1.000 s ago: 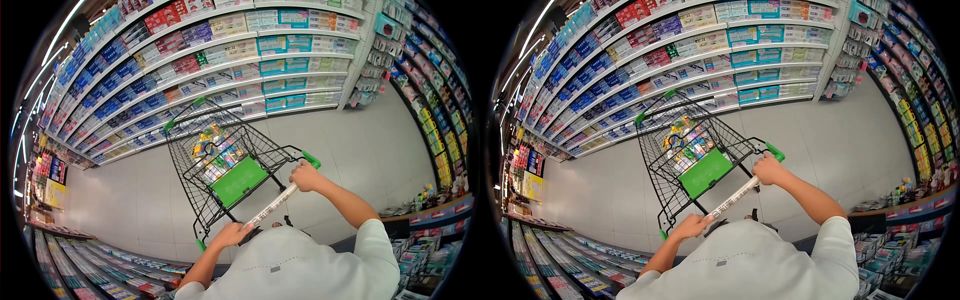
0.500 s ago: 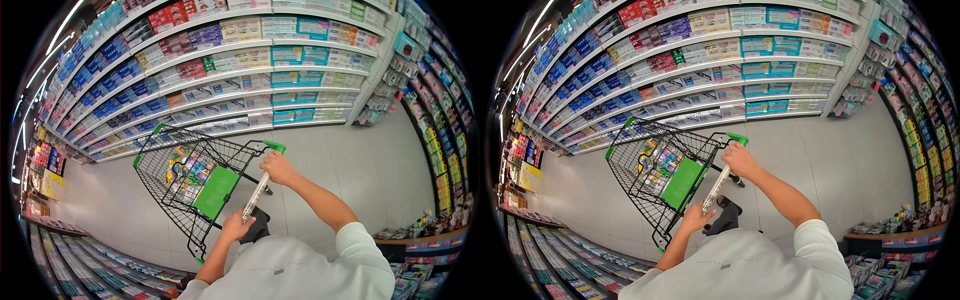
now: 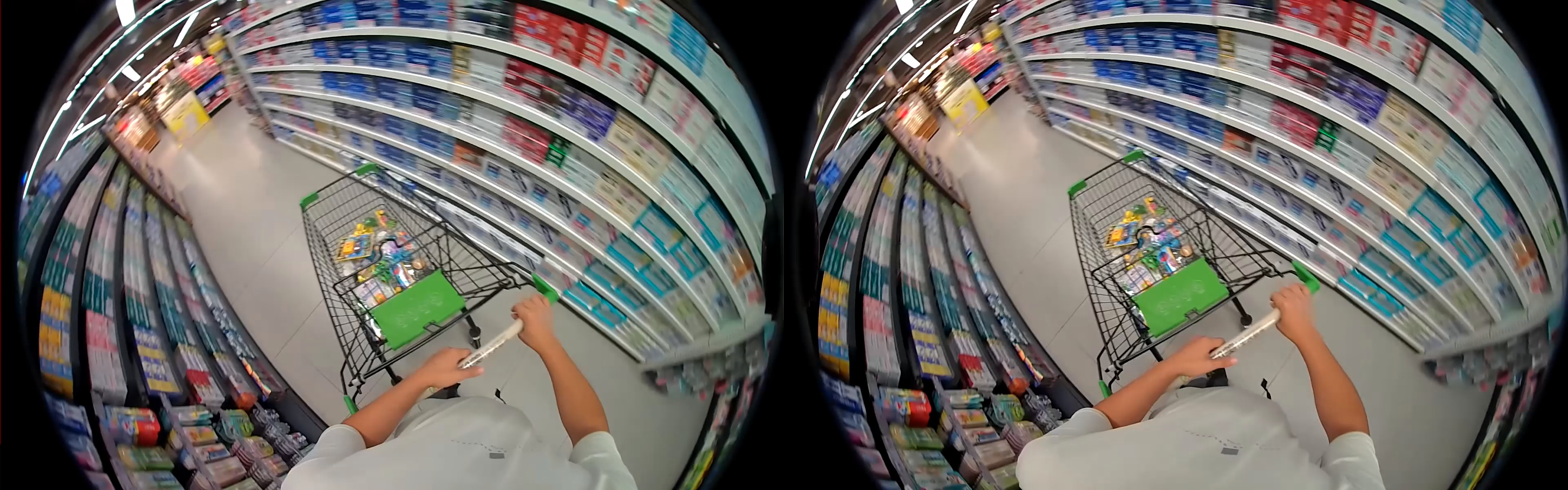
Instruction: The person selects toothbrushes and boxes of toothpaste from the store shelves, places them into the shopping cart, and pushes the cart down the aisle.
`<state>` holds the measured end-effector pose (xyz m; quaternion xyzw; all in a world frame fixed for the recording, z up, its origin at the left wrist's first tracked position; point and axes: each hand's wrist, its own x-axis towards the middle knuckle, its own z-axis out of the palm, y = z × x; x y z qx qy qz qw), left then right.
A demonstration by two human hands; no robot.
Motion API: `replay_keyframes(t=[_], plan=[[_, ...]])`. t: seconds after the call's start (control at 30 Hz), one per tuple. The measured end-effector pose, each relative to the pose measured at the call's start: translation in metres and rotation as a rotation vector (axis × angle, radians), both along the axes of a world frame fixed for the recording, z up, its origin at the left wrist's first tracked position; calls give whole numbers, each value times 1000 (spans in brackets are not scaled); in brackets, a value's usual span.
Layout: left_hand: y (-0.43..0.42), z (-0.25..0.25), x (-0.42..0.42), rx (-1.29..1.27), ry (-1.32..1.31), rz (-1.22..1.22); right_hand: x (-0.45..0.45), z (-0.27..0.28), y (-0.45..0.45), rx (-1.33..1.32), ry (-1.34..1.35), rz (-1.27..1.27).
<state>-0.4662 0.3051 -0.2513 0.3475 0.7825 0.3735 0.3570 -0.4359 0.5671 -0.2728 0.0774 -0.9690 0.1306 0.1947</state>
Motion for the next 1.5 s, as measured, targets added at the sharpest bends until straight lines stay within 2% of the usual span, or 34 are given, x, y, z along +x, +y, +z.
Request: replay_keyframes(t=[0.17,0.37,0.53,0.77,0.83,1.17,1.27,1.3,1.4,1.43,1.5], plan=[[10,-8,-29,-17,-32,71,-46,3,11,39,-19,15],[21,-15,-59,-4,131,125,-90,6,19,45,-5,46],[35,-20,-83,98,-5,180,-122,10,31,43,-15,85],[64,-10,-125,67,-95,245,-181,6,61,38,48,184],[74,-10,-139,24,-302,263,-200,4,73,27,51,193],[115,-22,-195,46,-365,335,-278,2,117,135,-20,287],[118,-9,-207,50,-255,330,-299,11,125,326,-238,340],[119,-12,-214,28,-281,334,-306,21,127,329,-239,343],[120,-12,-232,36,-268,335,-334,54,127,236,-661,563],[119,-11,-236,57,-231,324,-347,51,131,241,-664,571],[112,-8,-248,53,-244,334,-375,43,134,-316,-870,643]])
